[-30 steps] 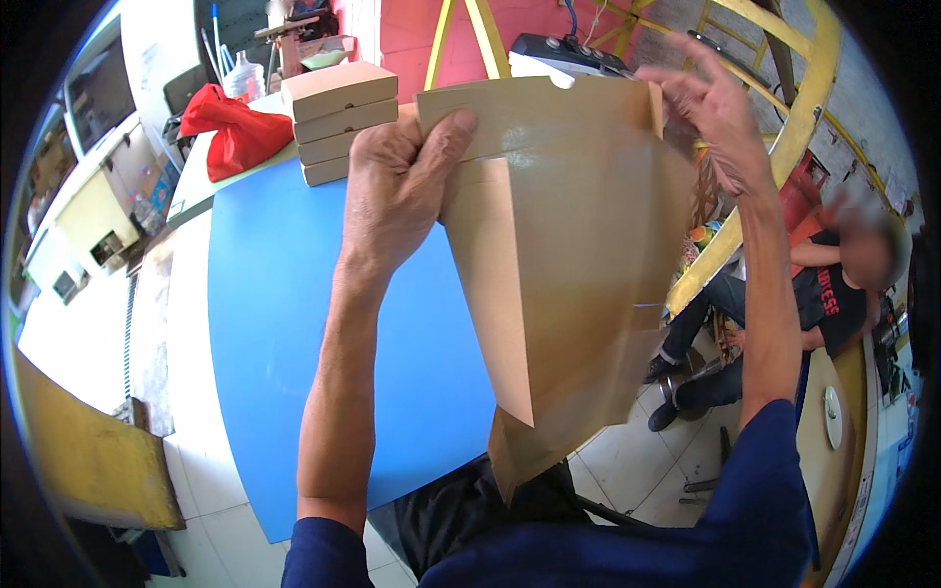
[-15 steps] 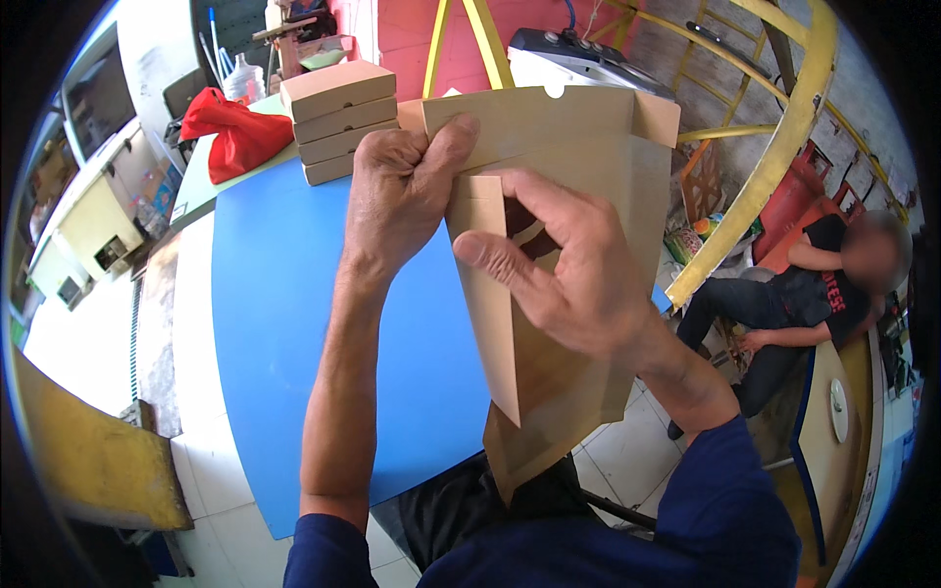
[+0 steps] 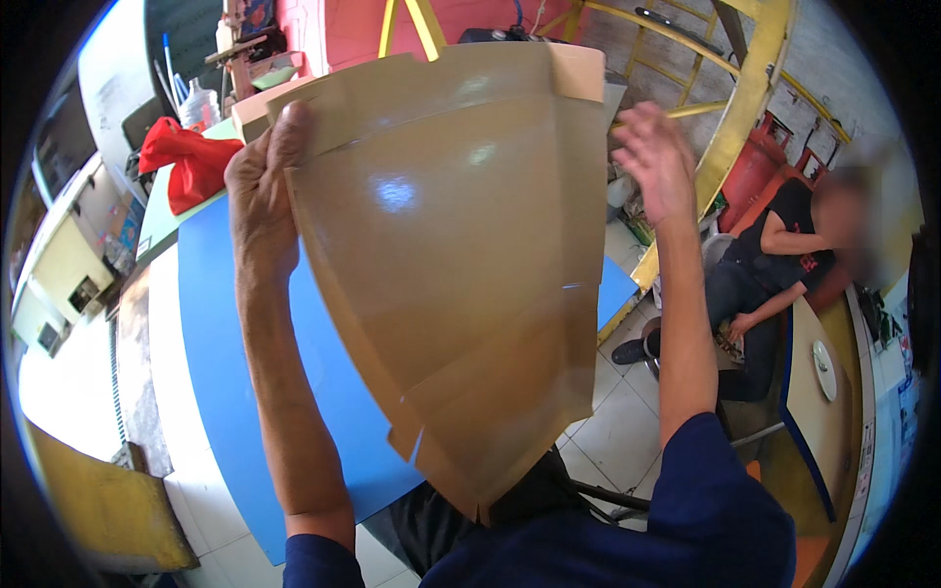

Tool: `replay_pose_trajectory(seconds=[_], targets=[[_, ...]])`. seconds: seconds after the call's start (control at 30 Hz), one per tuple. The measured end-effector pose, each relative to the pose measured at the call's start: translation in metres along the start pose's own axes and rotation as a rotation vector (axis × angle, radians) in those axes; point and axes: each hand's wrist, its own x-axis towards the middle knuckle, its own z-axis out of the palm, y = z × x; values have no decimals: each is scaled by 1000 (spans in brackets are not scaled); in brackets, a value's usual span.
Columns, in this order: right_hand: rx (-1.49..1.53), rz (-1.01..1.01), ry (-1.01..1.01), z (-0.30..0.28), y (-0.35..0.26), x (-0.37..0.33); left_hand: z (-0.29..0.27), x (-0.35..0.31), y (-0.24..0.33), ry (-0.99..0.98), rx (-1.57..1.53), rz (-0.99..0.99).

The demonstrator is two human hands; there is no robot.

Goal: The person assembles flat-packed cardboard boxes by hand. They fold the side flaps, tuck the tabs into slots, and press the seams to form the box structure. The person repeats this process for multiple boxes, stacking the finished ones on the table.

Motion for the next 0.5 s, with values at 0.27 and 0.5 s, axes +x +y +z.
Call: replay_pose_trajectory(seconds=[0.27, 0.5], targets=[[530, 552, -375, 42, 20, -58, 4, 0, -39, 114, 119, -16], [538, 589, -281, 56, 2, -86, 37, -65, -51, 148, 429, -87]])
